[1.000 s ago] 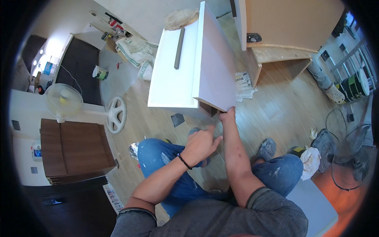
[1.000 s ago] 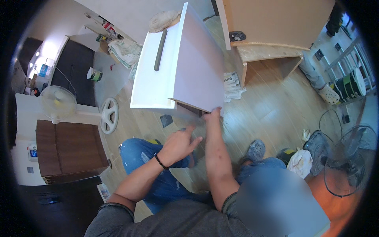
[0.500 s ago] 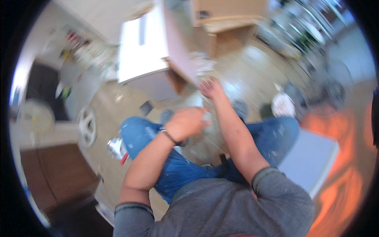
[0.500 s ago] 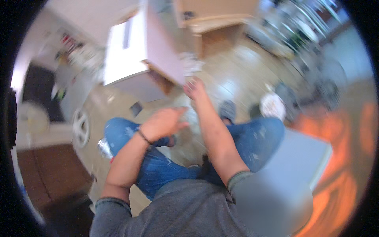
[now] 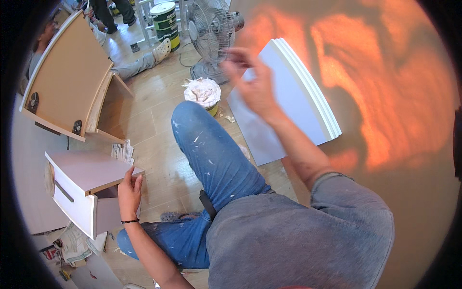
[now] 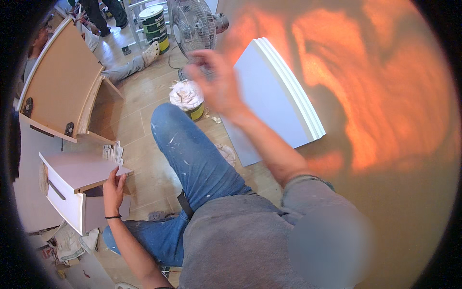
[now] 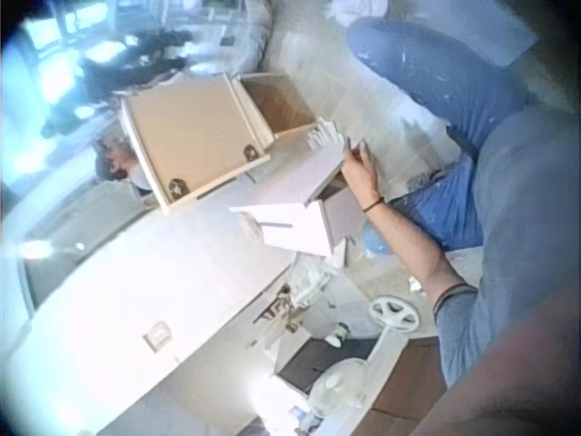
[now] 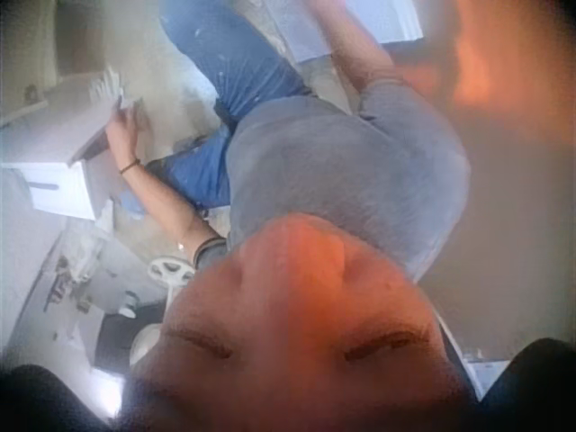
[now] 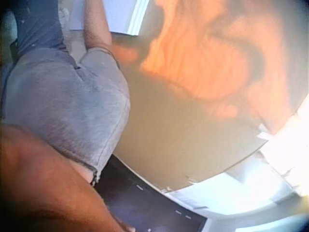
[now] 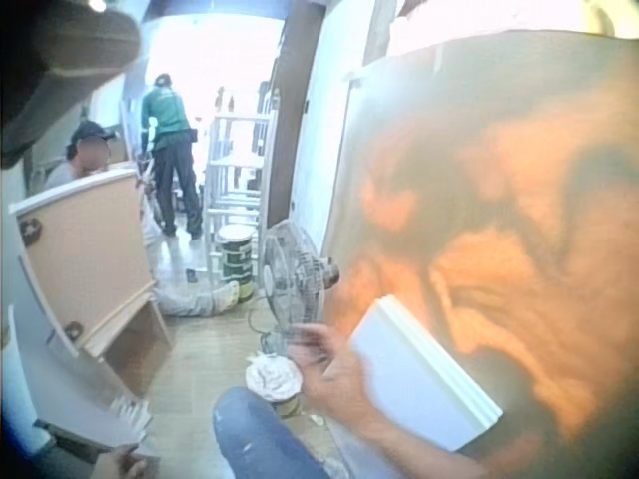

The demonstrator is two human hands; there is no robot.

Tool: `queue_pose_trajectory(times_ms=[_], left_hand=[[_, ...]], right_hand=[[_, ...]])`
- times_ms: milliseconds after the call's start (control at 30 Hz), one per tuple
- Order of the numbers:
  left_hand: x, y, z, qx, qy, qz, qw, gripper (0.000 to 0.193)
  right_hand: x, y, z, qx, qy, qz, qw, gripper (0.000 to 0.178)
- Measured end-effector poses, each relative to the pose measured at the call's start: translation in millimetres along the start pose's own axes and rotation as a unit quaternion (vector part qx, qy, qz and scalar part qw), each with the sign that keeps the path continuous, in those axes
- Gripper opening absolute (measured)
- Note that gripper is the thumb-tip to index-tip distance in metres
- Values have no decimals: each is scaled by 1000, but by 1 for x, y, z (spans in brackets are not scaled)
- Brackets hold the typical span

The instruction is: The person wipes a white wooden drawer front with a cloth, applies paint to the edges with a brush, and then applies a thin edge banding strip to the drawer front. The person then places the drawer front into a larger wooden cabinet frame.

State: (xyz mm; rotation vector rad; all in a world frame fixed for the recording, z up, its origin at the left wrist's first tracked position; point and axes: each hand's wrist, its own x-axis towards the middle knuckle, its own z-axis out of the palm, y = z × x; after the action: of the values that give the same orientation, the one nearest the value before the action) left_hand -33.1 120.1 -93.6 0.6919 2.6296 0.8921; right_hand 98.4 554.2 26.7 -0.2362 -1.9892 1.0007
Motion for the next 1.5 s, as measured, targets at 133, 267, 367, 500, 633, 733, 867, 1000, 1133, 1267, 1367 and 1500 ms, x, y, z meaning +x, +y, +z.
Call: queue_pose_trajectory(times_ms=[133,267,367,500,633,733,867,1000,1133,1267,1367,1500], left_hand=[[0,12,0,65,-10,8,998,46],[-11,15,5,-7,-41,-3,999,44],[-19,13,-1,-11,-31,-23,999,44],[-25,-3,-8,-39,14,-28,999,45],[-27,8,-13,-50,9,-46,998,45],[-27,24,-16,-63,-15,-66,996,46],[-32,17,-17,-64,-19,-65,996,46],[-39,13,-19,-44,-2,-44,998,46],[-36,15,-18,-26,-15,-24,999,47],[-34,19,-20,-38,-9,-30,999,46],[-39,17,-24,-36,-6,-42,998,46],[-32,14,-17,-54,-17,-45,997,47]], right_hand=[[-46,85,-141,-478,20,80,874,69],[-88,130,-174,-610,-70,188,766,85],[-100,143,-165,-644,-73,144,748,86],[-102,144,-153,-677,-55,109,726,82],[-93,143,-141,-684,-28,121,719,74],[-88,145,-148,-683,-10,91,725,68],[-85,144,-147,-671,-14,90,736,60],[-76,151,-141,-647,-1,81,758,50],[-71,142,-150,-661,4,96,744,44],[-70,135,-149,-653,-17,123,747,44],[-65,136,-138,-614,-18,140,777,44],[-52,114,-142,-596,-50,176,782,49]])
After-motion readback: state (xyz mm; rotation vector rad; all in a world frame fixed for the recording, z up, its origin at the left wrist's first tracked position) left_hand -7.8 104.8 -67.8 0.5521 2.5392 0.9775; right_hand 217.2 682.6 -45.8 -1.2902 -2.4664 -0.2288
